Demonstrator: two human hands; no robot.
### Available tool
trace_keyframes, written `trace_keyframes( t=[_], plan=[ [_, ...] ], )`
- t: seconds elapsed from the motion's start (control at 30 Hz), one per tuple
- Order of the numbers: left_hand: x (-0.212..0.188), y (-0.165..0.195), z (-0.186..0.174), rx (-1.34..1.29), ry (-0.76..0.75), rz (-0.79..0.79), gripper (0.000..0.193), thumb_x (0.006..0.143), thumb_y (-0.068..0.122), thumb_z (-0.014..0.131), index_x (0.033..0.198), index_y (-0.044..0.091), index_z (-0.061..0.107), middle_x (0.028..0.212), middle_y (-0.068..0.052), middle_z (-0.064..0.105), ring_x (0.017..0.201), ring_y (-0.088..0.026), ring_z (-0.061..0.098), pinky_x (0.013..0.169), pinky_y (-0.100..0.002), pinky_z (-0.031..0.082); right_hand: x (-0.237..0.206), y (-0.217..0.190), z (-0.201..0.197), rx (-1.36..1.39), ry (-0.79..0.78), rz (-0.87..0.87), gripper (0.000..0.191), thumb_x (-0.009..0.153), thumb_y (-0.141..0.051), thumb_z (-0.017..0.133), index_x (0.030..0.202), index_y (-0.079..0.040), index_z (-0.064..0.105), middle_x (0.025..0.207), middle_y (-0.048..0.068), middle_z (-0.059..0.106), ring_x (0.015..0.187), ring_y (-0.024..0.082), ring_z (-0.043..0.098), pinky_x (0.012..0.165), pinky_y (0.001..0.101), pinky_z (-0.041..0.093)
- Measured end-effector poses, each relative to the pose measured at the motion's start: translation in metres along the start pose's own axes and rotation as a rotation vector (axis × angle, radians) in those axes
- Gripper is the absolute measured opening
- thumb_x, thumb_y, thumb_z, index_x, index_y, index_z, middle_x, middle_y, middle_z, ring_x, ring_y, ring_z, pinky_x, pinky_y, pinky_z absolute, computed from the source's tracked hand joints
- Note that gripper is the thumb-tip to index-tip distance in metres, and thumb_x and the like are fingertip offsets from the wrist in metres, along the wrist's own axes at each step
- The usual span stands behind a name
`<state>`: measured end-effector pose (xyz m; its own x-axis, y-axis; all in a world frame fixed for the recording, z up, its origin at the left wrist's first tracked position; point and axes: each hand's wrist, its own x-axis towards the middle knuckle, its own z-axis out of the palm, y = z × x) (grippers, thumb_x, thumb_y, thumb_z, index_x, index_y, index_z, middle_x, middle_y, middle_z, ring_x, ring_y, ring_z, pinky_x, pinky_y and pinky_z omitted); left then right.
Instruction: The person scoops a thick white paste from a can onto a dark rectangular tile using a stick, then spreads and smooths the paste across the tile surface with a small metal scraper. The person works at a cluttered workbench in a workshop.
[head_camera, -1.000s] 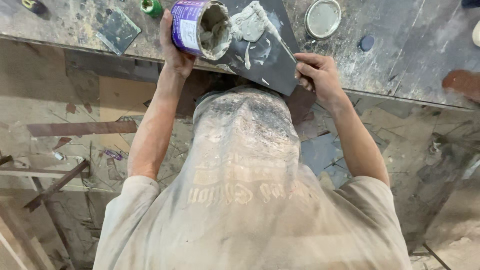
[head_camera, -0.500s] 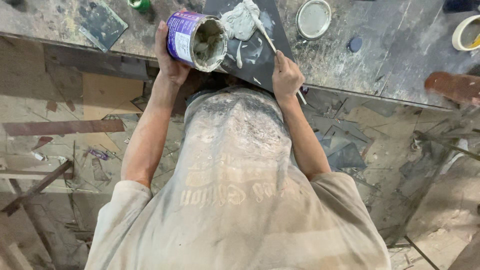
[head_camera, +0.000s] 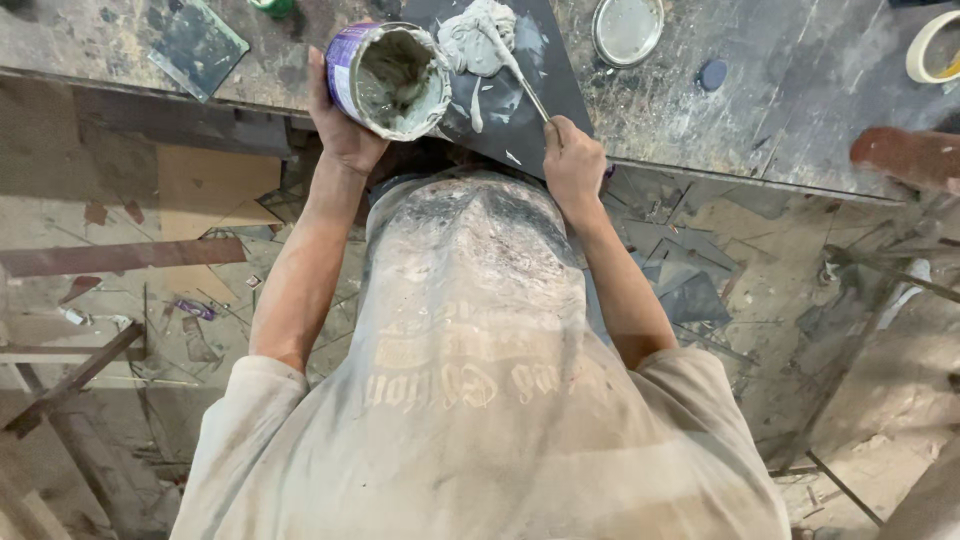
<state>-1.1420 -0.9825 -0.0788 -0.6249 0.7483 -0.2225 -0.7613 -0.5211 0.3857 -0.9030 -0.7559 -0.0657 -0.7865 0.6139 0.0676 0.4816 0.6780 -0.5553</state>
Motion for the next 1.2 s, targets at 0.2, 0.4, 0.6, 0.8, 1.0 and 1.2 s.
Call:
trace_keyframes(
  t=[0.2,0.4,0.6,0.8,1.0,1.2],
  plan=[
    [0.002,-0.001,-0.002,-0.009,0.03,0.036,0.078,0.098,0.067,0.052,0.147,0.007,0.055,0.146,-0.011,0.063,0.139,-0.029,0.059,0.125,-0.049,0.046,-0.008,-0.002,0.001,0.23,-0.069,0.241,0.02,0.108,-0.018,0.057,0.105,-0.001,0.068,0.068,0.015,0.067,0.062,0.028,0.071,0.061,0.0399,0.052],
    [-0.006,-0.006,-0.001,-0.014,0.021,0.042,0.076,0.099,0.067,0.051,0.147,0.008,0.057,0.145,-0.01,0.063,0.135,-0.027,0.06,0.122,-0.047,0.046,-0.013,0.006,-0.003,0.204,-0.088,0.27,0.022,0.108,-0.027,0.055,0.108,-0.007,0.065,0.071,0.019,0.067,0.066,0.037,0.072,0.064,0.049,0.054],
    [-0.008,-0.012,0.0,-0.037,0.003,0.06,0.077,0.098,0.069,0.049,0.147,0.01,0.056,0.146,-0.01,0.063,0.139,-0.028,0.059,0.124,-0.048,0.046,-0.018,0.007,-0.006,-0.107,-0.126,0.161,0.021,0.109,-0.029,0.055,0.109,-0.01,0.066,0.077,0.02,0.07,0.073,0.043,0.069,0.064,0.0537,0.051],
    [-0.011,-0.024,0.001,-0.057,-0.015,0.038,0.08,0.098,0.071,0.044,0.152,0.012,0.053,0.151,-0.009,0.059,0.143,-0.028,0.057,0.124,-0.047,0.044,-0.015,0.012,-0.024,0.142,-0.282,0.203,0.027,0.111,-0.025,0.054,0.099,-0.006,0.068,0.072,0.019,0.066,0.068,0.039,0.068,0.063,0.0484,0.051],
    [-0.011,-0.028,0.002,-0.045,-0.032,0.054,0.081,0.099,0.073,0.043,0.151,0.012,0.053,0.15,-0.01,0.06,0.142,-0.029,0.057,0.122,-0.049,0.046,-0.011,0.007,-0.03,0.173,-0.195,0.155,0.028,0.112,-0.024,0.051,0.105,0.0,0.066,0.074,0.012,0.064,0.06,0.019,0.065,0.053,0.0356,0.047],
    [-0.012,-0.032,0.007,-0.062,-0.036,0.037,0.08,0.1,0.071,0.045,0.151,0.011,0.054,0.149,-0.01,0.061,0.141,-0.029,0.058,0.12,-0.047,0.047,-0.008,-0.023,-0.069,0.376,-0.198,0.28,0.033,0.113,-0.027,0.051,0.107,0.002,0.065,0.061,0.006,0.058,0.053,0.012,0.063,0.048,0.0303,0.045]
  ],
)
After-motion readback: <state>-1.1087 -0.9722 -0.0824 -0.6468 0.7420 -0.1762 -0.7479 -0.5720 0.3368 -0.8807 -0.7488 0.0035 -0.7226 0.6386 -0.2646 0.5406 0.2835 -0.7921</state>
